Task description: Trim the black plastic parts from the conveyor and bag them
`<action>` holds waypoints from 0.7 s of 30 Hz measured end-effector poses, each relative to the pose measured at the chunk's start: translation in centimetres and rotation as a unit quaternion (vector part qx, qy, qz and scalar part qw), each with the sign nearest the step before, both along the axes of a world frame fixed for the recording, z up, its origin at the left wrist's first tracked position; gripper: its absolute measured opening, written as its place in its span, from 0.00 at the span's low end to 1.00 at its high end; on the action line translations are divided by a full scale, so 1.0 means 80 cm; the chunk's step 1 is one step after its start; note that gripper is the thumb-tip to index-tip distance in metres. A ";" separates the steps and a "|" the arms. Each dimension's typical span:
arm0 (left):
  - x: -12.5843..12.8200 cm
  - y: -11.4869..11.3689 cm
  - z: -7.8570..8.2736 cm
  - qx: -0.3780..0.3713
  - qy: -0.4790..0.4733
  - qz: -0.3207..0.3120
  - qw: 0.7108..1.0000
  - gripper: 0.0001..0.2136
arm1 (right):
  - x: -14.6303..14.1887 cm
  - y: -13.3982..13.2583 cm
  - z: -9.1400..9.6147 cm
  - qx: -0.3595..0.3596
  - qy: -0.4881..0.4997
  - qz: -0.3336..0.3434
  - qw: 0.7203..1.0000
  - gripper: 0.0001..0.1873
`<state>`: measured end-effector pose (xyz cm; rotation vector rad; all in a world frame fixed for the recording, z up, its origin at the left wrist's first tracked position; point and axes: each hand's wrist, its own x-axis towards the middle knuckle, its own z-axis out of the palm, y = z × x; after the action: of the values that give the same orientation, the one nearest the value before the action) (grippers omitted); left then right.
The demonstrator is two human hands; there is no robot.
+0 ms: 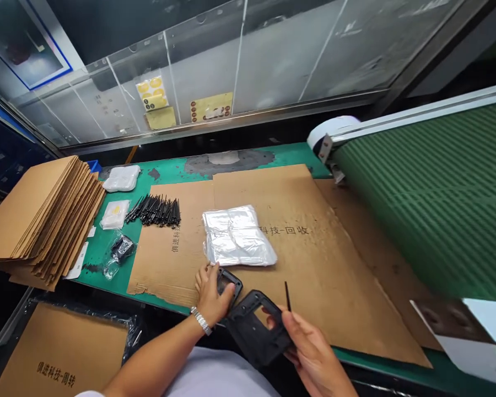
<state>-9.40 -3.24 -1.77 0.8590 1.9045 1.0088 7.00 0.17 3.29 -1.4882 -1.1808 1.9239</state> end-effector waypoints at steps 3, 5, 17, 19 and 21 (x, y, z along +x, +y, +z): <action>-0.013 -0.012 0.031 0.023 -0.272 -0.027 0.962 0.27 | -0.015 0.006 0.002 -0.061 0.047 0.019 0.997 0.31; -0.019 -0.021 0.052 0.001 -0.417 -0.033 0.908 0.28 | -0.030 0.010 0.005 -0.063 0.057 0.032 0.996 0.32; -0.015 -0.050 0.073 -0.049 -0.652 0.243 0.717 0.03 | -0.049 -0.007 0.010 0.393 -0.129 0.075 0.907 0.26; -0.021 -0.051 0.077 -0.033 -0.656 0.306 0.689 0.01 | -0.044 -0.022 0.011 0.519 -0.099 0.131 0.839 0.17; -0.025 -0.052 0.085 -0.022 -0.667 0.341 0.662 0.03 | -0.044 -0.034 0.013 0.603 -0.049 0.191 0.773 0.14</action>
<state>-11.37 -7.37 5.07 -0.7004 0.8142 1.3918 3.47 -2.51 4.36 -0.6179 -2.2445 0.7672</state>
